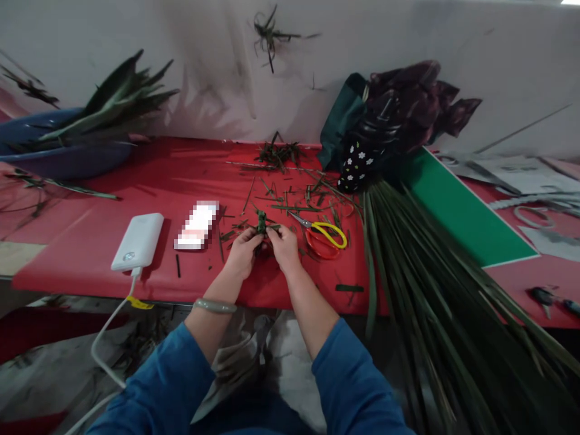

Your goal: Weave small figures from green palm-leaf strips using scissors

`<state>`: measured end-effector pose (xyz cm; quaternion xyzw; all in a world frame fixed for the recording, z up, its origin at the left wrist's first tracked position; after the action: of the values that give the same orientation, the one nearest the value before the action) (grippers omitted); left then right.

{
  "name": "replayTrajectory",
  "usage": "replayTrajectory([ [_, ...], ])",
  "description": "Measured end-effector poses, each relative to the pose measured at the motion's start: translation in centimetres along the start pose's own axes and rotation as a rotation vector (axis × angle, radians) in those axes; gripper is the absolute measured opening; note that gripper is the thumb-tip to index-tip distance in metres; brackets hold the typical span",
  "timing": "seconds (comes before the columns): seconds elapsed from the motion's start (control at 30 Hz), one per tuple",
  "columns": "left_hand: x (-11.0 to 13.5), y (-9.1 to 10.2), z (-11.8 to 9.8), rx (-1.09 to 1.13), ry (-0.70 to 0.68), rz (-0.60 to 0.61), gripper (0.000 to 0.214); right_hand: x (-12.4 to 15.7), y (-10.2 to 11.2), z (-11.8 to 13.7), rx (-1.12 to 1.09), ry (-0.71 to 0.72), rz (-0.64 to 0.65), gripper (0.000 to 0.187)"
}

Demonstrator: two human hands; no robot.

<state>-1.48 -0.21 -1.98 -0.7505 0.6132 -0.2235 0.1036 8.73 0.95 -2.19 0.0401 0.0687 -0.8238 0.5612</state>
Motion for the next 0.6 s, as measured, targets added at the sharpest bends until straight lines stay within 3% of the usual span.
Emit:
replayTrajectory([
  [0.23,1.0,0.1,0.2,0.02,0.04,0.042,0.016,0.6,1.1,0.3,0.069,0.032,0.027,0.018],
  [0.43,1.2,0.5,0.0,0.002,0.077,-0.109,0.023,1.1,0.6,0.5,-0.076,-0.111,0.097,0.017],
  [0.6,1.4,0.6,-0.5,-0.033,-0.008,-0.188,0.018,1.2,0.8,0.8,-0.029,-0.042,0.054,0.013],
])
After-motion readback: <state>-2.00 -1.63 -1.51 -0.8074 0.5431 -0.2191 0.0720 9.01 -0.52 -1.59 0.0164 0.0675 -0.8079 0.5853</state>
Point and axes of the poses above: each hand's wrist, its own x-axis away from the middle knuckle, its own y-axis out of the back of the hand, z = x × y, the point moved 4 cm from there along -x, towards the middle knuckle, and after that the axes turned 11 degrees about -z, right-handed, at the moved point
